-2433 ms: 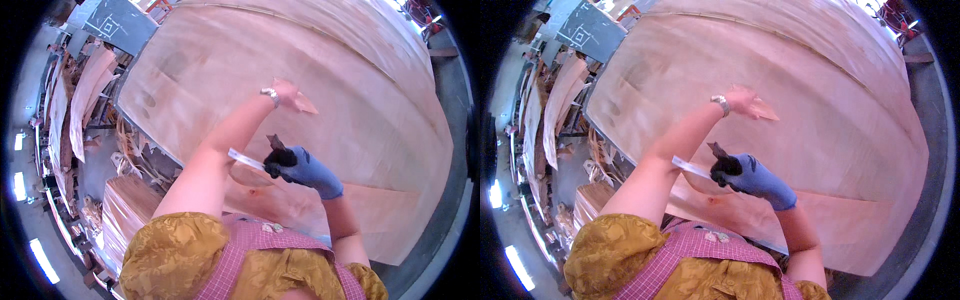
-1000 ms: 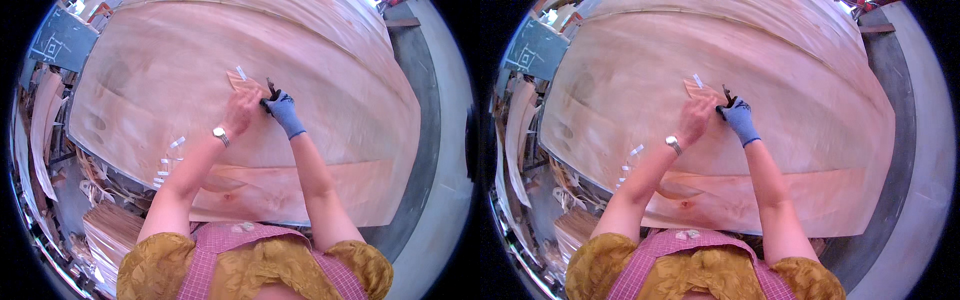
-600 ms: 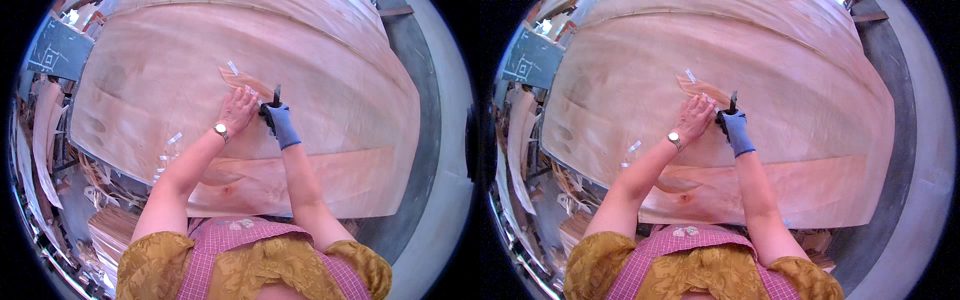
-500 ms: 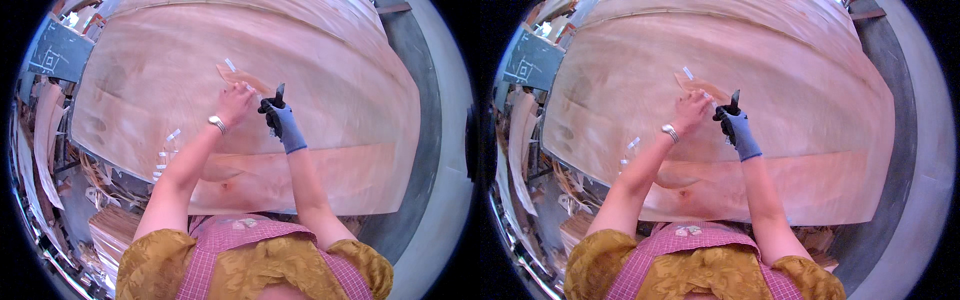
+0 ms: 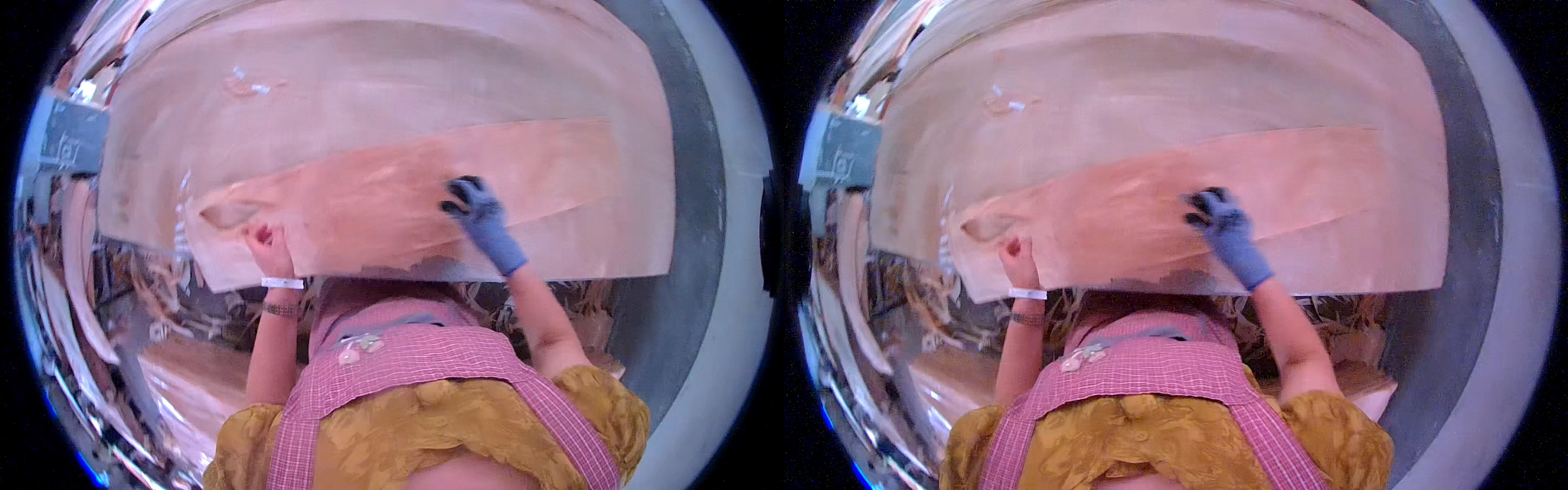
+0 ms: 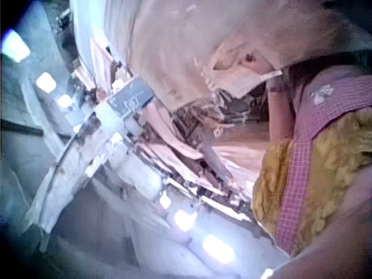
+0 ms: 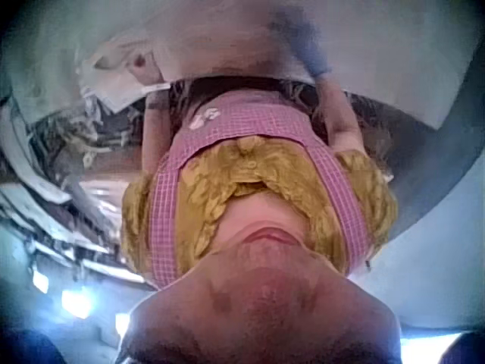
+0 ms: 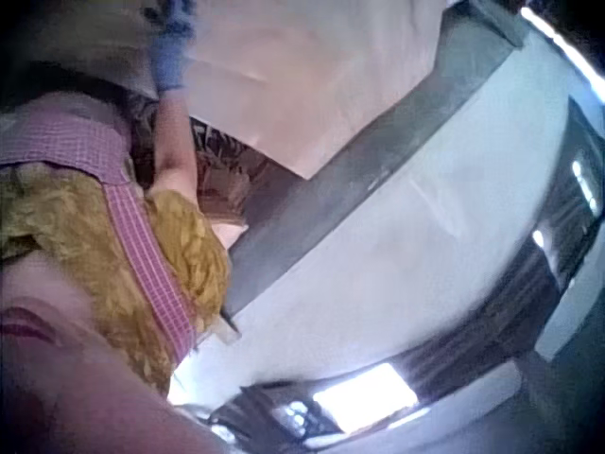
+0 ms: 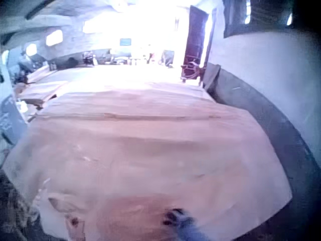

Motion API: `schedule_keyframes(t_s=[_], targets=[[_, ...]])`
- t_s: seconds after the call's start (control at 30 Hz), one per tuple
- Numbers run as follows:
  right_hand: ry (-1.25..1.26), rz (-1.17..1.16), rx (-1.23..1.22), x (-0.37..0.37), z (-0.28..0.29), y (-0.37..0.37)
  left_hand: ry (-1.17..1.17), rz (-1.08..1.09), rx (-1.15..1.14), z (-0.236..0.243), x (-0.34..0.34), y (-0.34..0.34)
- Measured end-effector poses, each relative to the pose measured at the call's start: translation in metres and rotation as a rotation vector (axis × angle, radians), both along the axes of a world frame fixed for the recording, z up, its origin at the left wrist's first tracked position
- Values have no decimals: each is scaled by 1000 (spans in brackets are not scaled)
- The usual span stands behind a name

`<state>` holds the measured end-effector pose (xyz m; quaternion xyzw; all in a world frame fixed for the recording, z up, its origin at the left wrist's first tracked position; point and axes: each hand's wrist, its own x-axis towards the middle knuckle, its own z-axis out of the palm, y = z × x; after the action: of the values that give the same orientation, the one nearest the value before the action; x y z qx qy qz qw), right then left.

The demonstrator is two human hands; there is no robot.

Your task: The person tapes together thin veneer sheets using small strips of white tape and a hand-held tool to press the seams, then moves and stacks large sheets of veneer onto nearby piles in a workshop environment.

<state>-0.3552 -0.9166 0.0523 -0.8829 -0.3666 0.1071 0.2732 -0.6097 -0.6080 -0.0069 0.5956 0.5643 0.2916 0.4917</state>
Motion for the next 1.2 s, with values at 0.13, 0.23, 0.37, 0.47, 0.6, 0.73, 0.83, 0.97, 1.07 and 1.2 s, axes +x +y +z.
schedule_keyframes(t_s=[0.13, 0.23, 0.37, 0.47, 0.6, 0.73, 0.83, 0.97, 1.07, 1.2], targets=[[-282, 107, -295, 38, -7, -121, 129, 306, -507, -58, -116, -35], [-315, 220, -291, 53, -15, -166, -263, 361, -812, -21, -96, -66], [-316, 325, -297, 59, -28, -177, -430, 544, -670, -26, -87, -49], [-349, 385, -292, 60, -32, -180, -484, 637, -568, -36, -96, -38], [-381, 421, -291, 66, -22, -183, -529, 469, -419, 11, -59, -19], [-446, 428, -353, 77, -15, -203, -645, 281, -416, 53, -31, -1], [-582, 231, -304, 94, -8, -240, -670, 210, -436, 63, -7, -30], [-643, 76, -397, 101, 3, -337, -498, -164, -628, 44, 14, -104], [-563, 3, -580, 81, -2, -414, -367, -243, -657, 28, 26, -144], [-468, 48, -677, 51, -9, -442, -180, 17, -546, 3, 17, -135]])
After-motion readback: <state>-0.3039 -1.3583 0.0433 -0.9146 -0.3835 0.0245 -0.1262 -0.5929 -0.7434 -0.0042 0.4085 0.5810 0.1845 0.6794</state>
